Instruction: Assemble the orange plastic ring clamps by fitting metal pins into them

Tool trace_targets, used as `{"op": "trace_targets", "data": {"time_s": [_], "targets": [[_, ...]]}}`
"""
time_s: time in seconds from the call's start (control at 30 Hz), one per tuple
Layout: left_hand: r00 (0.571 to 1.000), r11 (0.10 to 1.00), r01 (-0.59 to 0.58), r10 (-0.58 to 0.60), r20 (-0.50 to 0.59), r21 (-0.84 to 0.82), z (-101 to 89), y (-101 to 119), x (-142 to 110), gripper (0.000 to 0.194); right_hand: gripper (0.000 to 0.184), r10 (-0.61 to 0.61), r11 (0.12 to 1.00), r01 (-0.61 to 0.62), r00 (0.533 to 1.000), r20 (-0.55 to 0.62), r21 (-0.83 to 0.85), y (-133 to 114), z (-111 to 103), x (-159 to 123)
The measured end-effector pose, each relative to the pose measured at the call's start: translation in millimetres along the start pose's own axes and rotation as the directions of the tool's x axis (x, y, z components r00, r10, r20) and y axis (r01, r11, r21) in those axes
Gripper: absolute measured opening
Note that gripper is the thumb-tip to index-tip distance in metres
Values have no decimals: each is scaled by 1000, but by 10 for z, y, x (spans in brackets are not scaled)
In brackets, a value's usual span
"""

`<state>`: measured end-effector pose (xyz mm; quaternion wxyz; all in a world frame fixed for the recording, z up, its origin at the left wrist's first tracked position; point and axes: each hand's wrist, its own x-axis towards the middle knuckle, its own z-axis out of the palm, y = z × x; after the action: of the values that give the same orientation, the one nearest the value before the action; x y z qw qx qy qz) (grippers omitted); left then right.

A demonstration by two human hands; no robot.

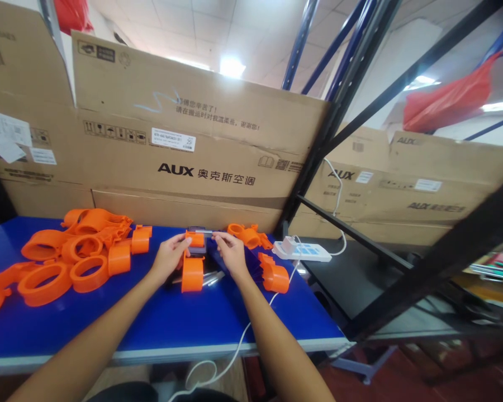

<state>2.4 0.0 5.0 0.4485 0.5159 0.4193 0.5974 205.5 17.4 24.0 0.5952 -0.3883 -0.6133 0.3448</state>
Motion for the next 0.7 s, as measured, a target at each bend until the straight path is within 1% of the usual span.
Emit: {"op": "trace_targets", "data": {"time_s": [0.13,0.27,0.37,0.47,0.57,0.7], "targets": [[1000,999,-20,20,10,28,-4,20,-13,46,32,-41,999,41,999,3,-14,-1,-15,1],[1000,998,-24,24,-1,53,-12,27,-39,41,24,-159,984,162,986,46,-70,-18,-18,3],[999,998,-35,35,-5,48,-16,22,-49,39,20,-221,970,228,972,82,-90,-40,-17,-20],[1000,999,-15,15,7,32,-20,10,-42,41,21,-264,949,281,955,133,-140,-65,-12,-58],[1000,999,10,-11,29,33,-27,0,-33,38,22,-299,917,339,933,202,-211,-79,-6,-88],[998,999,26,-28,54,39,-39,35,-40,40,25,-329,875,401,903,275,-270,-68,4,-94]]}}
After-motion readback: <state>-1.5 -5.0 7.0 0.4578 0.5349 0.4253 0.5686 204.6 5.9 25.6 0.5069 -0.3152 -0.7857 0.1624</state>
